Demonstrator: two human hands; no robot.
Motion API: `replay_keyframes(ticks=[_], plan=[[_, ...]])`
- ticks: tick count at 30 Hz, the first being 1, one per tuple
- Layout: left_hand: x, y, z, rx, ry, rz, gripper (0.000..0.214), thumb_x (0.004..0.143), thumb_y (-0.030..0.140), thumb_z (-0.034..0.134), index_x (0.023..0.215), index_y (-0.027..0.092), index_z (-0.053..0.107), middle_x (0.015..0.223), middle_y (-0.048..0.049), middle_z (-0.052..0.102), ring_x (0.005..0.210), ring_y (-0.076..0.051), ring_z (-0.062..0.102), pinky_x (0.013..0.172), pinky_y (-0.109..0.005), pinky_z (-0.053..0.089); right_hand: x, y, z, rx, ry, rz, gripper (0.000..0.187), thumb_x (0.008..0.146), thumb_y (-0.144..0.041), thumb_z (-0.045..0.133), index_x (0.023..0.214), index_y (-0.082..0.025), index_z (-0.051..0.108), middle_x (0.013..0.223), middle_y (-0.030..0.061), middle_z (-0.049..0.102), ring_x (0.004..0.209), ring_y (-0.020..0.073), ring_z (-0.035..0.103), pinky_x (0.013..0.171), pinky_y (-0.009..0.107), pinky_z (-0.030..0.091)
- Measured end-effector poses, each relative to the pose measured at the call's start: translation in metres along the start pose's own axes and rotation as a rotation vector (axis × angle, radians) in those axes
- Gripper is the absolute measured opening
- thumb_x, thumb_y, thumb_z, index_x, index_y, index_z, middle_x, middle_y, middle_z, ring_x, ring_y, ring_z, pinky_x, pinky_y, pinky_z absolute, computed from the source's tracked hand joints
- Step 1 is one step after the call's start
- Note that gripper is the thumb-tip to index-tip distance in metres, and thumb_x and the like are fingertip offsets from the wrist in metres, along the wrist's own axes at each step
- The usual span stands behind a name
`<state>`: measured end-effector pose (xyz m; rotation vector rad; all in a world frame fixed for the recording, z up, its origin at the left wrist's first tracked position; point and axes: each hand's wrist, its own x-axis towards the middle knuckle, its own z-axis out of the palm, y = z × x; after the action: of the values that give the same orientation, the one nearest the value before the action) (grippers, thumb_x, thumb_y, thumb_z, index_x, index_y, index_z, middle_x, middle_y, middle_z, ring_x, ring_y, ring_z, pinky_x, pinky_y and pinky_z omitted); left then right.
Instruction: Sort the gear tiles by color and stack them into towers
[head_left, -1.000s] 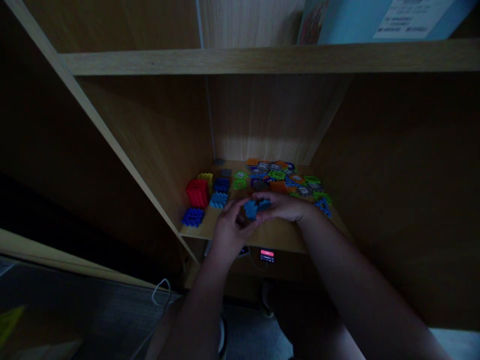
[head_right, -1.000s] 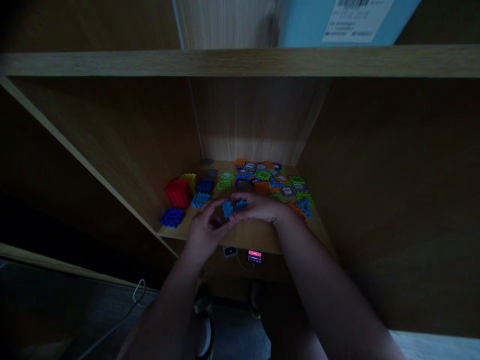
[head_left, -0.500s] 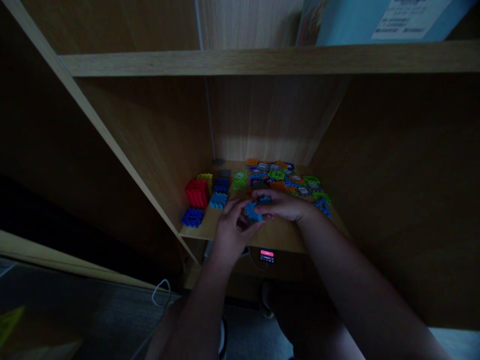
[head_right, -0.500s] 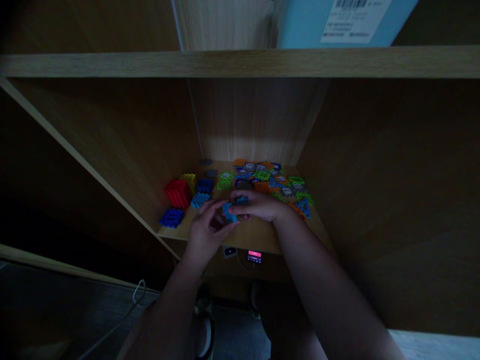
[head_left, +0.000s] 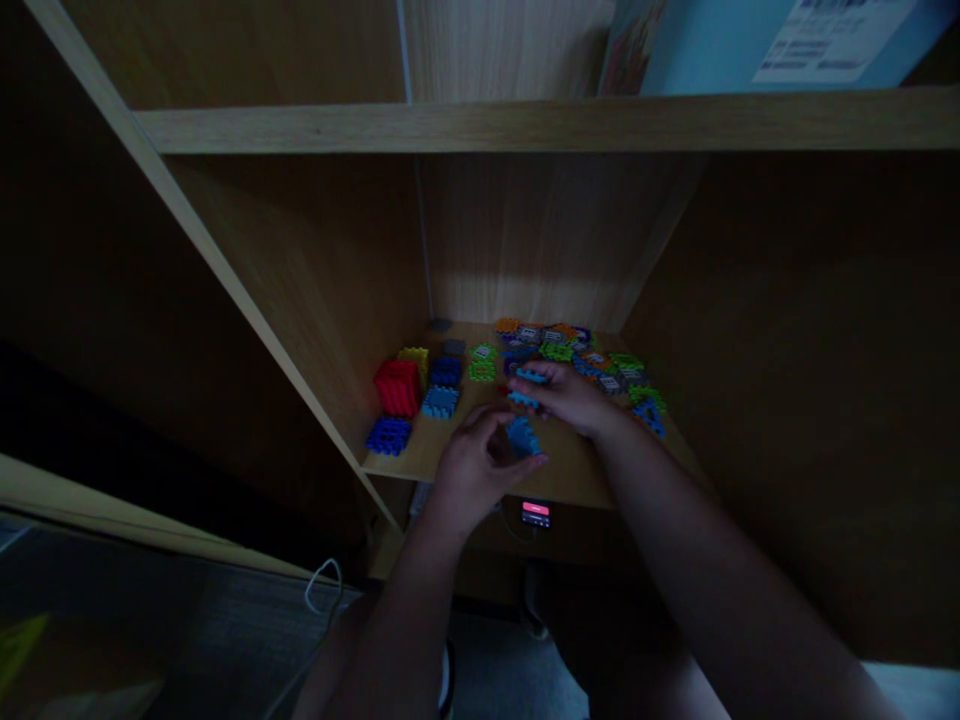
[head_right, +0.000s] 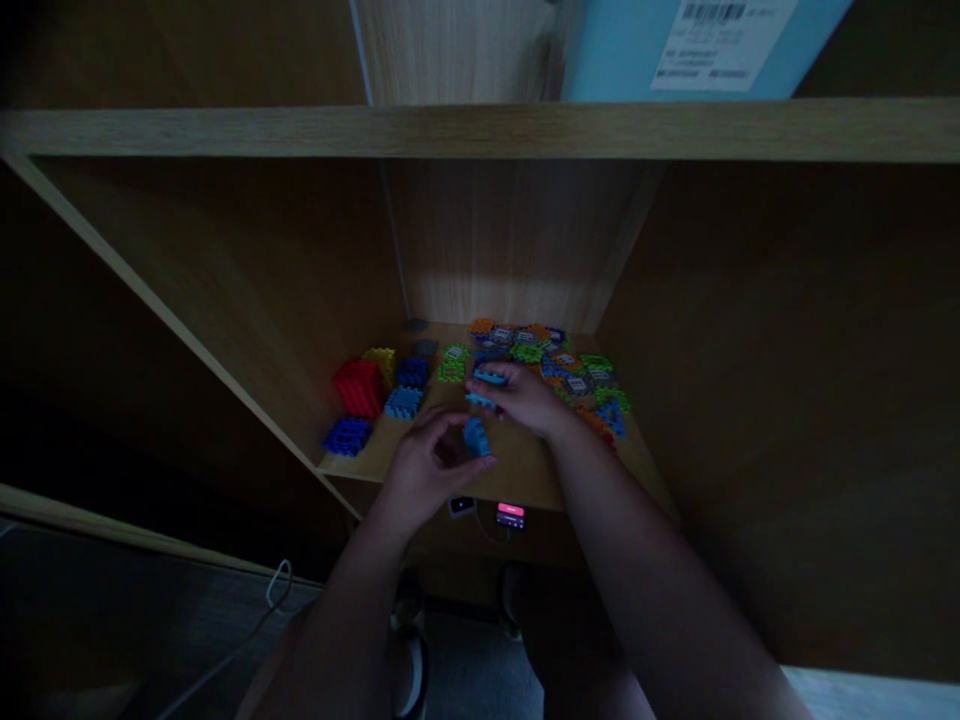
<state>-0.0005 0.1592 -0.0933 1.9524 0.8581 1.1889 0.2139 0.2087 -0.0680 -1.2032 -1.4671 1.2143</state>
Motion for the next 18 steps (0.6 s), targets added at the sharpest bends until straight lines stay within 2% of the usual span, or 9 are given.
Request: replay_keyframes(ticks=[3, 5, 8, 11, 15, 18], plan=[[0.0, 0.002, 0.0, -0.031, -0.016, -0.002, 0.048, 0.079, 0.038, 0.096, 0.117, 0.022, 0.071, 0.131, -0.0101, 0.068, 0.085, -0.017, 0.07, 0.07, -0.029, 0.058, 0.001, 0.003, 0.001, -0.065, -0.029, -0.014, 0.045, 0.088, -0.064, 0.078, 0.106, -0.023, 0.073, 0.1, 0.0025, 0.076, 0.071, 0.0127, 0.061, 0.055, 0.022, 0.045], [0.0, 0.003, -0.001, -0.041, -0.02, -0.019, 0.048, 0.079, 0.04, 0.095, 0.116, 0.022, 0.071, 0.123, -0.0086, 0.07, 0.082, -0.016, 0.068, 0.069, -0.029, 0.056, 0.0, 0.003, 0.002, -0.055, -0.063, -0.027, 0.045, 0.09, -0.063, 0.076, 0.111, -0.024, 0.072, 0.104, 0.0024, 0.074, 0.075, 0.0134, 0.062, 0.057, 0.022, 0.046], [0.001, 0.005, -0.003, -0.062, -0.035, -0.065, 0.046, 0.08, 0.043, 0.093, 0.115, 0.022, 0.072, 0.108, -0.0051, 0.07, 0.077, -0.016, 0.065, 0.066, -0.027, 0.053, -0.002, 0.0, 0.004, -0.041, -0.09, -0.097, 0.046, 0.086, -0.057, 0.082, 0.113, -0.024, 0.065, 0.097, -0.0009, 0.068, 0.069, 0.0106, 0.057, 0.054, 0.02, 0.044], [0.002, 0.005, -0.004, -0.107, -0.026, -0.091, 0.045, 0.079, 0.042, 0.094, 0.114, 0.022, 0.074, 0.11, -0.0053, 0.069, 0.077, -0.015, 0.063, 0.065, -0.026, 0.05, -0.002, -0.004, 0.006, -0.011, -0.075, -0.136, 0.048, 0.082, -0.052, 0.088, 0.109, -0.024, 0.059, 0.087, -0.0051, 0.063, 0.059, 0.0077, 0.051, 0.048, 0.019, 0.04], [0.003, 0.004, -0.005, -0.135, 0.016, -0.137, 0.04, 0.079, 0.042, 0.093, 0.109, 0.022, 0.076, 0.097, -0.0029, 0.068, 0.071, -0.014, 0.058, 0.061, -0.024, 0.044, -0.002, -0.008, 0.007, 0.013, -0.046, -0.15, 0.045, 0.082, -0.051, 0.088, 0.105, -0.024, 0.059, 0.084, -0.0048, 0.065, 0.057, 0.0083, 0.054, 0.051, 0.021, 0.045], [0.003, 0.006, -0.006, -0.177, 0.024, -0.167, 0.04, 0.079, 0.045, 0.092, 0.107, 0.021, 0.077, 0.089, -0.0009, 0.066, 0.067, -0.013, 0.054, 0.058, -0.023, 0.04, -0.002, -0.009, 0.006, 0.022, -0.061, -0.133, 0.043, 0.083, -0.049, 0.087, 0.109, -0.023, 0.064, 0.088, -0.0022, 0.07, 0.059, 0.01, 0.059, 0.055, 0.024, 0.05]])
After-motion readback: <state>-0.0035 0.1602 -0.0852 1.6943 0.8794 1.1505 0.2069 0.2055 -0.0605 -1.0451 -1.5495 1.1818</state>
